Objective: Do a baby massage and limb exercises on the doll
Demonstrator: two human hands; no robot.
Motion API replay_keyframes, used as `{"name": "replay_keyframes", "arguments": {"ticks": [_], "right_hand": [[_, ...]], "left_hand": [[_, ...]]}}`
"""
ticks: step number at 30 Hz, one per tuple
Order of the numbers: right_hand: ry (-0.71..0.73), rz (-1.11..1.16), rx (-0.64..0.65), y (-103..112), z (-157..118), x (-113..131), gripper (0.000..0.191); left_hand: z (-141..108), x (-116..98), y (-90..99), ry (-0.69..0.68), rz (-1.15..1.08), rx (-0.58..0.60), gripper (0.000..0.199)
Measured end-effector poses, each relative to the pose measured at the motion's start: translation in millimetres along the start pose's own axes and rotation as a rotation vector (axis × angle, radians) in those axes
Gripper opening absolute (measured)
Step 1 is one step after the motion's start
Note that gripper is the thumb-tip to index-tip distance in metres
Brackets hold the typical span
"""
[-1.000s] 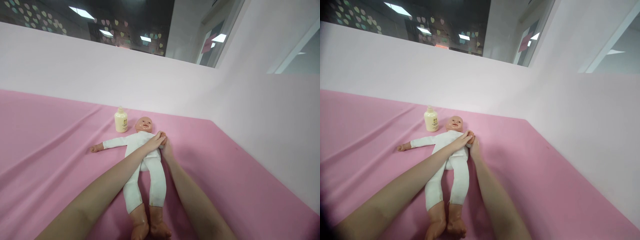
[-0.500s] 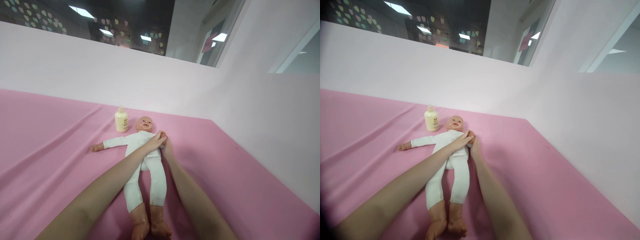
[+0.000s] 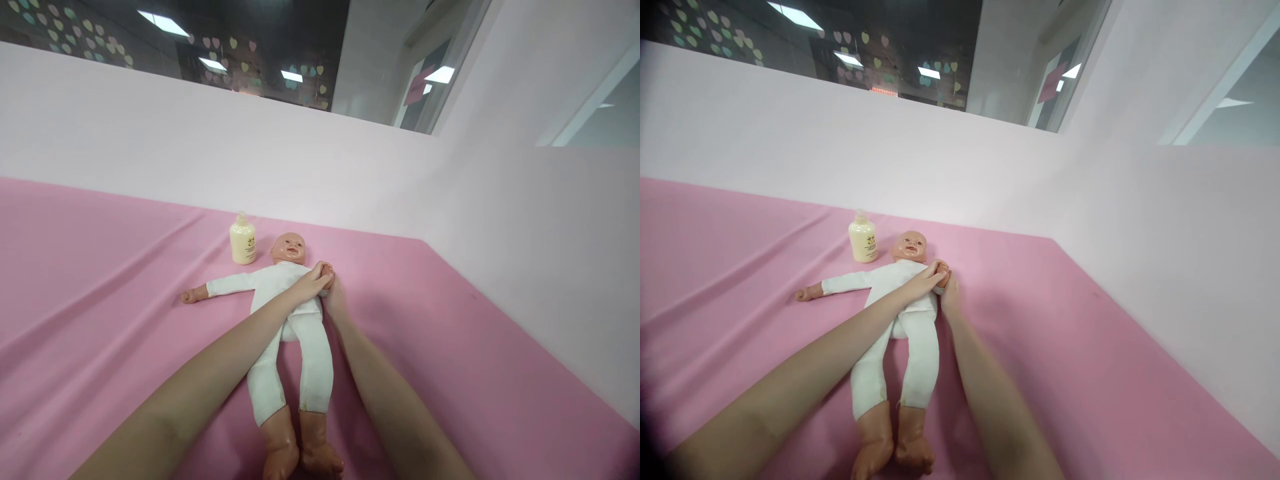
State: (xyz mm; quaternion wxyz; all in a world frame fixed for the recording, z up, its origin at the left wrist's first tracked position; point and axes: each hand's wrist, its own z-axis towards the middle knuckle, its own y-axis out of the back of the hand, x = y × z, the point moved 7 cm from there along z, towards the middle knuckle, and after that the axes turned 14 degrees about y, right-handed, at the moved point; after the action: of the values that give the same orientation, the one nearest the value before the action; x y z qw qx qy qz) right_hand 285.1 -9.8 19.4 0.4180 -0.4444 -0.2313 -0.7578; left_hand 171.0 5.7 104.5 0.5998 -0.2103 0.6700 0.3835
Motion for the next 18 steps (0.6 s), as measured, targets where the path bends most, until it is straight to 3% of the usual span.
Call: {"name": "replay_keyframes", "arguments": {"ticks": [6,18], "right_hand": [[-0.036,0.015,-0.045,-1.5,0.7,-6.2,0.032],[0.069,-0.006,-0.002,-1.6,1.9,-2.0,0.035]], "left_hand": [[1.1,0.5,0.2,-0.005,-0.008,-0.007,0.014],[1.1,1.1,0.6,-0.013,-0.006,-0.007,0.014]]}}
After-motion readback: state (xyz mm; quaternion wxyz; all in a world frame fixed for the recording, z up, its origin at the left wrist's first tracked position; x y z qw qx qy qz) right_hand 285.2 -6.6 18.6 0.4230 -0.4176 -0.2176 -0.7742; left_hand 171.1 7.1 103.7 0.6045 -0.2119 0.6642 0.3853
